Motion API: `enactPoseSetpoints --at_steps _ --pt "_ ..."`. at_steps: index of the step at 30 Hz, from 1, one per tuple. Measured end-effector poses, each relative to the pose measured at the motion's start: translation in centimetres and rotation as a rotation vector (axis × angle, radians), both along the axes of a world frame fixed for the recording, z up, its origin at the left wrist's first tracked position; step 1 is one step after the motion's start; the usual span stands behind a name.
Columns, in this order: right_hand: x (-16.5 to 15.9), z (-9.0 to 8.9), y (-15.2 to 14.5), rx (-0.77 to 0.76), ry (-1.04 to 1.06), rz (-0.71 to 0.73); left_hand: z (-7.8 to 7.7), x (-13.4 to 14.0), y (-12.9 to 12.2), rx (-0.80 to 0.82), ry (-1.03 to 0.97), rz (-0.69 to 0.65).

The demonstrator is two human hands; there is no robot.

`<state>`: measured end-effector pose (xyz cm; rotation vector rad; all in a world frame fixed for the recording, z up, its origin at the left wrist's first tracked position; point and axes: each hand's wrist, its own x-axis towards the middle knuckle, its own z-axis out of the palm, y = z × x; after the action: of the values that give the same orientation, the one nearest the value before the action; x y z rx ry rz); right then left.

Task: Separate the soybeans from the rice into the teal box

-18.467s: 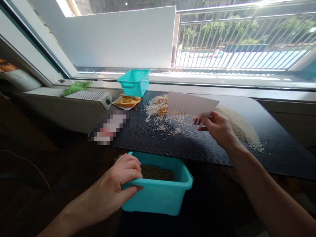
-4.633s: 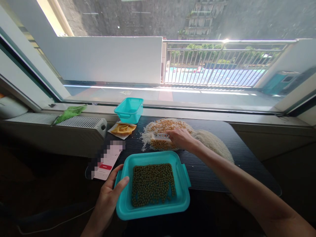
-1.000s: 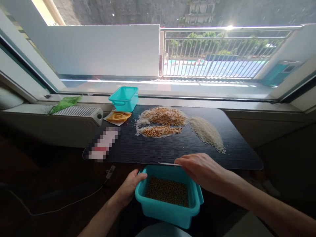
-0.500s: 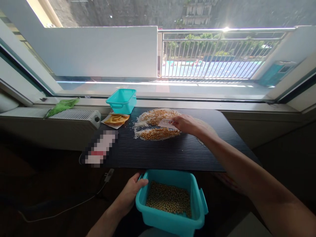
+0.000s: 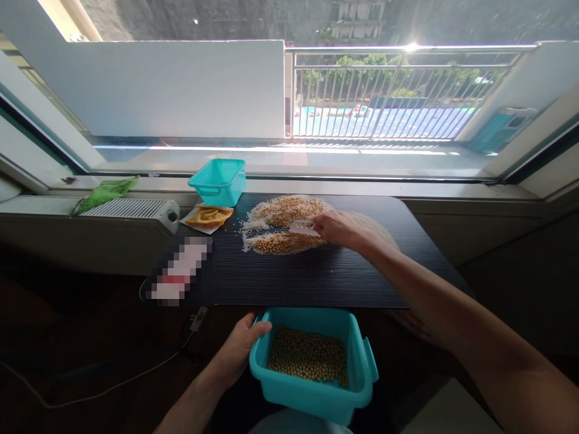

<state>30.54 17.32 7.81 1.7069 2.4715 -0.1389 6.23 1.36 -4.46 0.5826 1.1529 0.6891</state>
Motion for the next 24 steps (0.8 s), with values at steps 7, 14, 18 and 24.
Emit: enactPoseSetpoints --at_steps 7,14,18,24 --pt "-0.1 -0.2 -0.5 0.009 -0.041 0.006 -0.4 -0.1 0.0 0.029 -0.006 -0.004" --pt "0.0 -0.4 -0.9 0.013 -0.001 0.006 -0.4 0.0 0.1 0.013 0.004 -0.002" --pt "0.1 -0.6 -1.0 0.012 0.004 -0.002 -0.3 0.0 0.1 0.01 0.007 0.004" --pt "-0.2 0.0 -1.4 0.006 0.02 -0.023 -0.8 0.4 -0.1 -0.007 0.003 0.021"
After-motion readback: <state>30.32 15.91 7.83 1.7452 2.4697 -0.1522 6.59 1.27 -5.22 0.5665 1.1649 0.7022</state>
